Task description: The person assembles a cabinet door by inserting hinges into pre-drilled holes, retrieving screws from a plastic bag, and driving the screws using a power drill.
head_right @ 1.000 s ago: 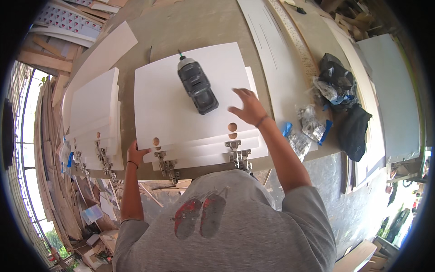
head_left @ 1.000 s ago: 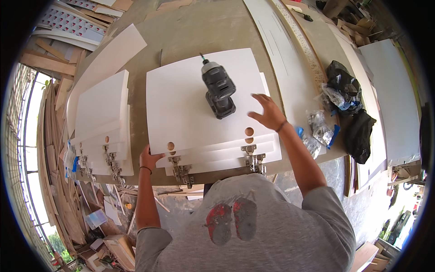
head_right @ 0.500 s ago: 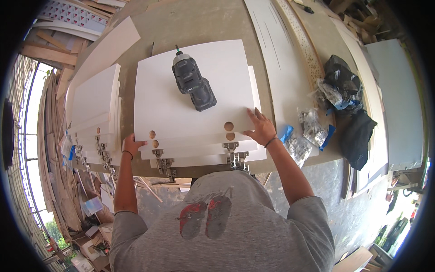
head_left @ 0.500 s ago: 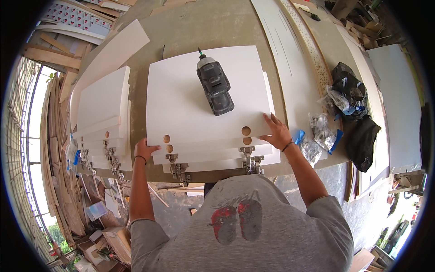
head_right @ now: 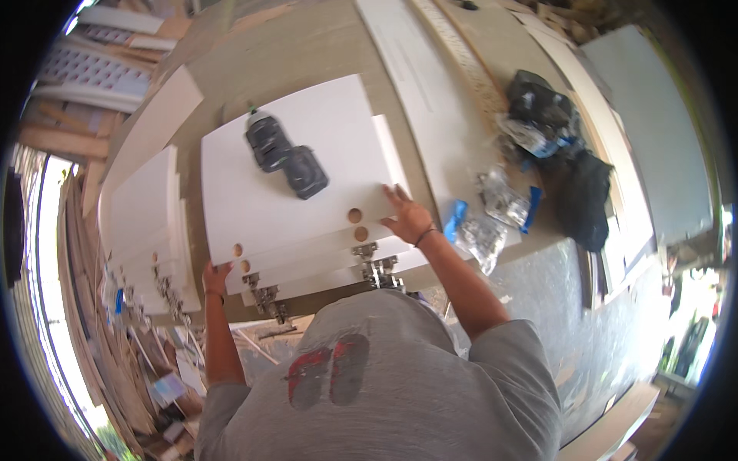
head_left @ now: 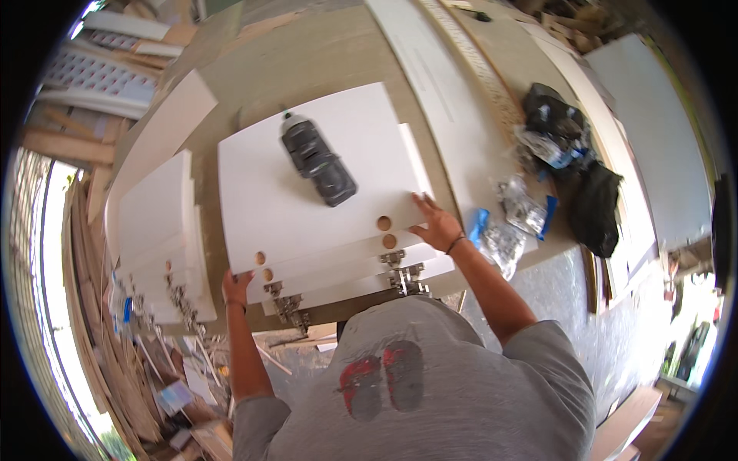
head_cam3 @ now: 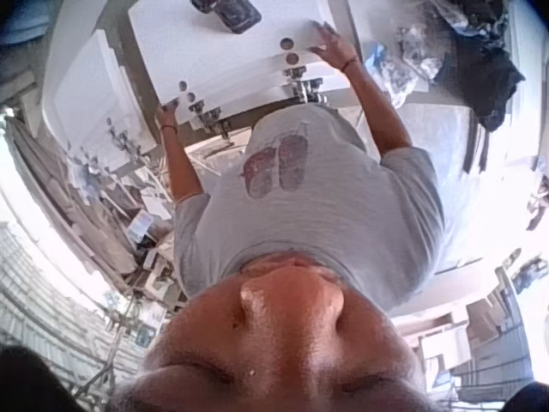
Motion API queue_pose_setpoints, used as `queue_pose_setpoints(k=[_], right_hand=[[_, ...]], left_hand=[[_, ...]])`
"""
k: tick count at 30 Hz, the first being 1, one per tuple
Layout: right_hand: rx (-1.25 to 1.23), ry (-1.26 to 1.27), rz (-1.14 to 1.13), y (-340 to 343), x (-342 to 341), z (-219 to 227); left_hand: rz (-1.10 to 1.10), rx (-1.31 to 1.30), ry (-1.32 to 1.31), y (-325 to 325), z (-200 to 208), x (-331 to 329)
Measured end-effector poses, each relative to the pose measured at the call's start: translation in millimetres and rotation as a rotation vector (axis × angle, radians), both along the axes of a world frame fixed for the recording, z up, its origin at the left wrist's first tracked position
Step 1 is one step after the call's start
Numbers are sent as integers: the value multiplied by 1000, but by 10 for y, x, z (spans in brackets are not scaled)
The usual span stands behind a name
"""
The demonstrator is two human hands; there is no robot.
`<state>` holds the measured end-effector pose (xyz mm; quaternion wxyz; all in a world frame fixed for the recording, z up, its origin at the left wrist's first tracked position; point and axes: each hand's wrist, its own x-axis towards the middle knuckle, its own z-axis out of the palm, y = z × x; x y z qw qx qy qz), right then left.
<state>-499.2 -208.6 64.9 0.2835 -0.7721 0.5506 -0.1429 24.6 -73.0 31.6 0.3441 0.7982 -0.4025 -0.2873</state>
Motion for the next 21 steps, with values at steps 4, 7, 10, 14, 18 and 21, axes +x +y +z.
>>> queue_pose_setpoints(k=[4,7,10,14,18,21], right_hand=[[-186,-118,-227,101,-326,-85],[-238,-137,-504,274,-839,-53],[-142,169,-675,454,-1233,15],[19,300,-591,675,-1160,142],[5,415,-496,735,-881,71],[8,496,-421,721,-763,-72]], left_hand=[[264,-220,-35,300,-331,-318],[404,-87,-328,477,-244,-735],[369,-153,-448,488,-151,-1100],[270,-296,-411,238,37,-1322],[126,-442,-363,-121,559,-1688],[18,-495,-330,-237,690,-1871]])
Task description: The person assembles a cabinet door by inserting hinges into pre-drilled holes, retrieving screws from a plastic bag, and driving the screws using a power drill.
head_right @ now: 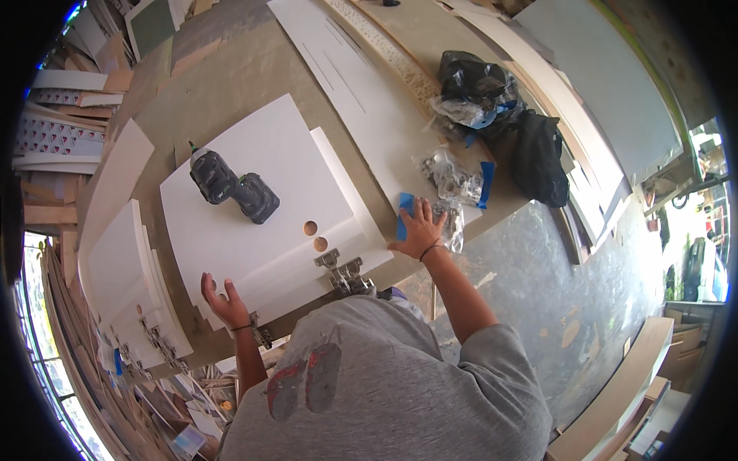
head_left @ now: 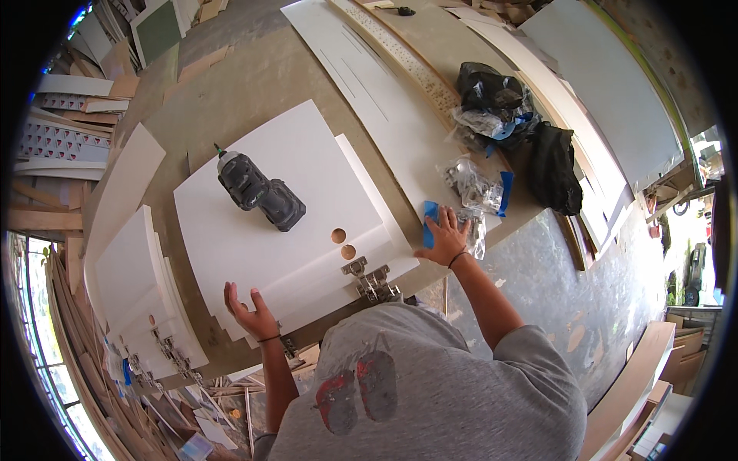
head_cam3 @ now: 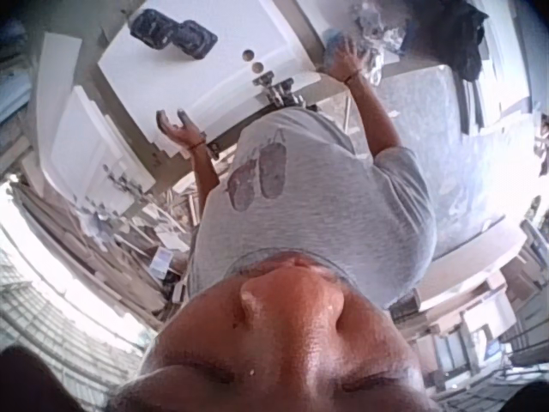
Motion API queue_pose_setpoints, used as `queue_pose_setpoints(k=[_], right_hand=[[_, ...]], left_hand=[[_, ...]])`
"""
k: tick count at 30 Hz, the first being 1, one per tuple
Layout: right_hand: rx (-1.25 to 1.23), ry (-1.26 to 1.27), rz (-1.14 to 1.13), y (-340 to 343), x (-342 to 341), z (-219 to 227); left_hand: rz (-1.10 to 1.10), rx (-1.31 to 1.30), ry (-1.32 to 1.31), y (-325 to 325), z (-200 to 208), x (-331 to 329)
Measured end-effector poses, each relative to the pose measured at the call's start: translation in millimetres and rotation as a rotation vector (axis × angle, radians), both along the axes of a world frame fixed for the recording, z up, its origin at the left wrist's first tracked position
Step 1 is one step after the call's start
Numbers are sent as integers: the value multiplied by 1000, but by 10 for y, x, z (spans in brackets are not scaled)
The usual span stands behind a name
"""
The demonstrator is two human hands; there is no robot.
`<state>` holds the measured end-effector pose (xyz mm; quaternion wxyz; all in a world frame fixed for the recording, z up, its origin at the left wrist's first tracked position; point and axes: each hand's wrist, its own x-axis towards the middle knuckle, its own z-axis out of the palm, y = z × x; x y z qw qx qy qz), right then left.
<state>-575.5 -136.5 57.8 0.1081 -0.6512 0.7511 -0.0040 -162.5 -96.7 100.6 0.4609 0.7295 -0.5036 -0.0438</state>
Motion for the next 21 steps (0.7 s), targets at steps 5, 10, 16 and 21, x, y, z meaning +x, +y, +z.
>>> queue_pose_setpoints(k=[5,10,16,21], right_hand=[[-221,-438,-109,-207,-339,-151],[-431,-654,-229,-271,-235,415],[-340,-912,-102,-240,13,949],[-56,-1042,228,-127,680,1355]], left_hand=[[-109,20,75,-17,88,-333],[-221,66,158,108,93,-549],[-473,210,424,90,244,-855],[-833,220,294,-149,724,-1157]])
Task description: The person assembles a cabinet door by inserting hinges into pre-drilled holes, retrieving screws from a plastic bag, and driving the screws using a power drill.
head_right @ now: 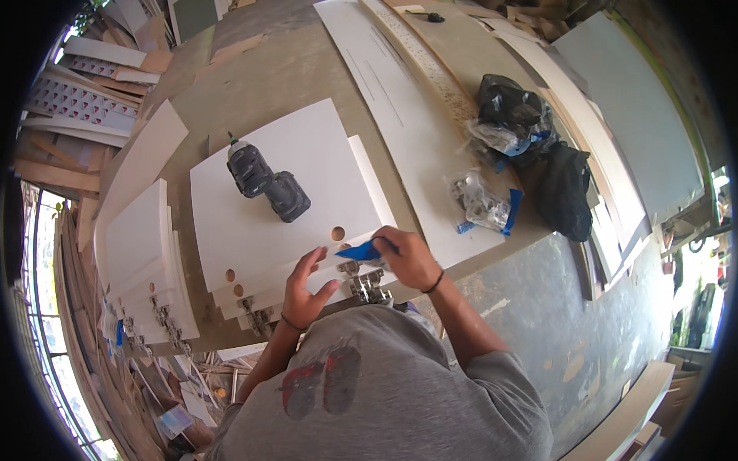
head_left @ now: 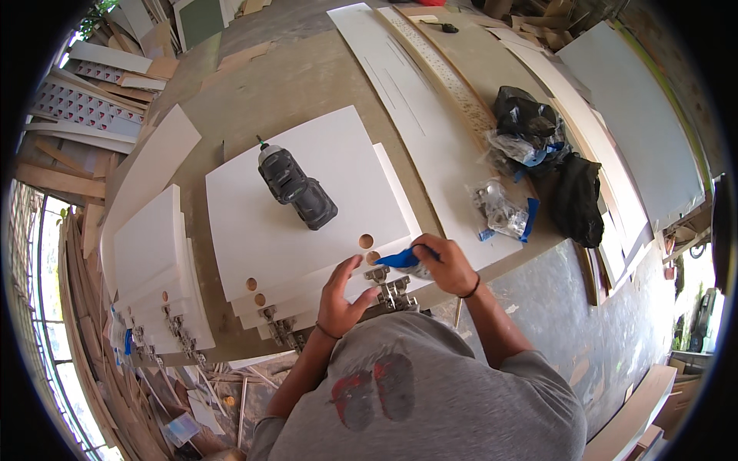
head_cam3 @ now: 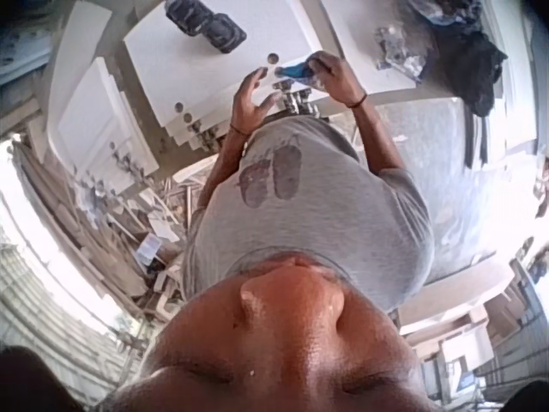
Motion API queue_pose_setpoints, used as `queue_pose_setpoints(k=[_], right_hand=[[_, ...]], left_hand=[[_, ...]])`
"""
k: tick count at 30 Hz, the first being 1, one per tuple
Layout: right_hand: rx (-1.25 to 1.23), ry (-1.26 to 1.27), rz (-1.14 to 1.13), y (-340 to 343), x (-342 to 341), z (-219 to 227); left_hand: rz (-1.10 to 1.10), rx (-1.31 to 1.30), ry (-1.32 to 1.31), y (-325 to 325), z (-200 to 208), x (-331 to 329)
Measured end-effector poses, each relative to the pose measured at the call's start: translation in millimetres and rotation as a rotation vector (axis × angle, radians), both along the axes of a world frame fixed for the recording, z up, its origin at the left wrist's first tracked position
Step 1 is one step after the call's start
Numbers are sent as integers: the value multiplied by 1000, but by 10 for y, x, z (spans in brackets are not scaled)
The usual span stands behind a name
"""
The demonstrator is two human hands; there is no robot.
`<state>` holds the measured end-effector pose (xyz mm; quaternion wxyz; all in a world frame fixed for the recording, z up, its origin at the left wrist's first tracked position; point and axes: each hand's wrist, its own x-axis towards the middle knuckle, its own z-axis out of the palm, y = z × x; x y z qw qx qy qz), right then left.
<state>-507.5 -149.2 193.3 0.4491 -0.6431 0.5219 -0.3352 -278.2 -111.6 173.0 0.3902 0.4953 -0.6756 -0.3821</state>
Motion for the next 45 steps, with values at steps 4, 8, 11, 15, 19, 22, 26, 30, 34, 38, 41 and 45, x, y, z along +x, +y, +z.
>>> queue_pose_setpoints(k=[4,8,11,15,19,22,26,30,34,38,41,45], right_hand=[[198,-337,-15,-26,302,11],[412,-713,-68,-36,410,-63],[472,-740,-41,-32,476,-76],[380,-754,50,26,654,74],[480,-878,31,-39,750,-16],[635,-1101,-55,-85,754,12],[695,-1269,-137,-197,691,-86],[684,-1336,-176,-281,607,-86],[652,-1346,-235,-318,490,-39],[657,-1371,-292,-377,404,-158],[639,-1388,-286,-395,375,-119],[606,-1360,-297,-405,335,-148]], left_hand=[[10,243,258,-152,41,-60],[114,368,544,-219,123,-76],[194,349,696,-248,70,-121],[324,163,323,-257,42,-73],[390,25,94,-330,182,-52],[314,221,258,-365,186,66],[78,473,539,-351,30,222],[-103,514,409,-278,19,337],[-35,427,380,-231,30,374],[-13,420,415,-204,8,396],[3,512,602,-153,-4,341],[167,619,849,-104,-63,236]])
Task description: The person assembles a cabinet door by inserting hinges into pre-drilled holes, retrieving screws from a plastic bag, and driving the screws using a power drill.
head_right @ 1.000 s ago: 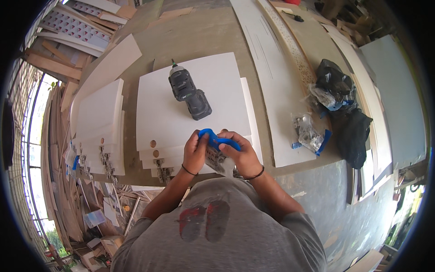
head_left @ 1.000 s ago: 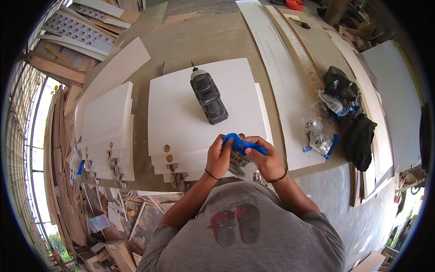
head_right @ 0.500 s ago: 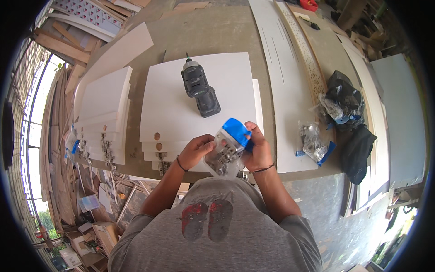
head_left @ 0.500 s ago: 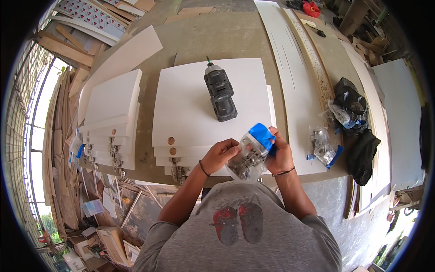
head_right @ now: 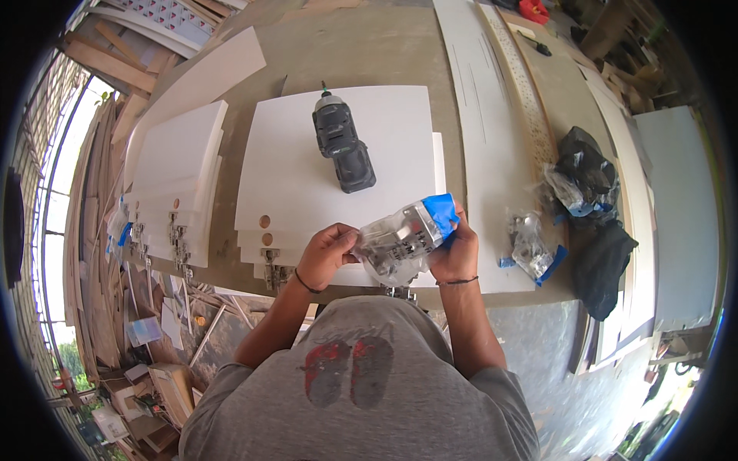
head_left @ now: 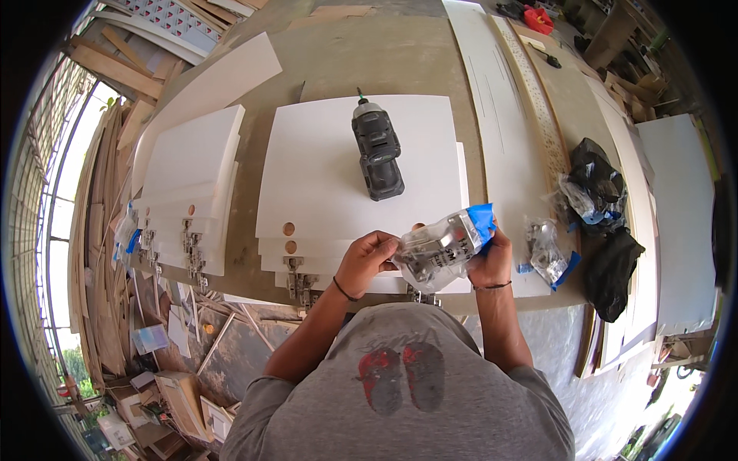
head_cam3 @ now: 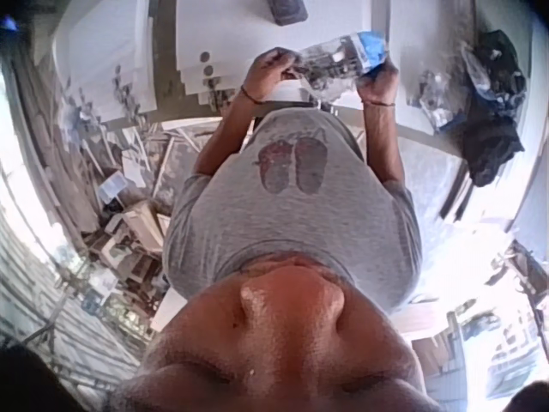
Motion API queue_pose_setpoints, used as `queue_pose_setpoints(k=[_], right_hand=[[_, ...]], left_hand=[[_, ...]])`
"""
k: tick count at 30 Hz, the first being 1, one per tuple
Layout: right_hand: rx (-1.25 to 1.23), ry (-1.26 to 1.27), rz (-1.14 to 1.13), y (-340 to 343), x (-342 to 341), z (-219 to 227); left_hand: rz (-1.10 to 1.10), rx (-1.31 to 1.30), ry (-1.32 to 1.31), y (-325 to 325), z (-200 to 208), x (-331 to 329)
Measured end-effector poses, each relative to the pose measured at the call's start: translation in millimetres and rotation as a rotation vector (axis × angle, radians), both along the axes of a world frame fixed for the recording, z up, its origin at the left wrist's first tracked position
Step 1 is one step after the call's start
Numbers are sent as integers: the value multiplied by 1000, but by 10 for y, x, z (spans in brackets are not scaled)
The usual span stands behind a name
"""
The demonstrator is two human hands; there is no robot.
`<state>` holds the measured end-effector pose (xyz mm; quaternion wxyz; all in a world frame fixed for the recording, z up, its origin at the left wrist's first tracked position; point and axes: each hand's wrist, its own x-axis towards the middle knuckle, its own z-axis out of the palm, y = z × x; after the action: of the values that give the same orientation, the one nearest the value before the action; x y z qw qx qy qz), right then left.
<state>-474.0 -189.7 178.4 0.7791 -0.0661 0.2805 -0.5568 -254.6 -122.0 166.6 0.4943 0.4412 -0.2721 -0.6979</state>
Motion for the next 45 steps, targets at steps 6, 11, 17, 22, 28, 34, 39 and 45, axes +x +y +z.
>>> queue_pose_setpoints(k=[6,11,17,22,28,34,39,45], right_hand=[[33,-16,-24,26,43,-89],[-85,228,269,227,-135,-167],[-752,951,471,288,58,201],[-1072,1240,408,300,470,381],[-1315,1384,147,325,596,293],[-1501,1409,-4,254,656,253],[-1560,1418,-10,233,655,186],[-1519,1464,55,297,647,97]], left_hand=[[246,18,-48,-10,49,-29],[258,-190,-395,16,115,92],[66,-488,-815,17,408,22],[46,-616,-894,16,422,-109],[133,-471,-789,101,462,-159],[249,-332,-642,110,426,-207],[301,-223,-580,109,229,-242],[316,-158,-571,114,123,-268]])
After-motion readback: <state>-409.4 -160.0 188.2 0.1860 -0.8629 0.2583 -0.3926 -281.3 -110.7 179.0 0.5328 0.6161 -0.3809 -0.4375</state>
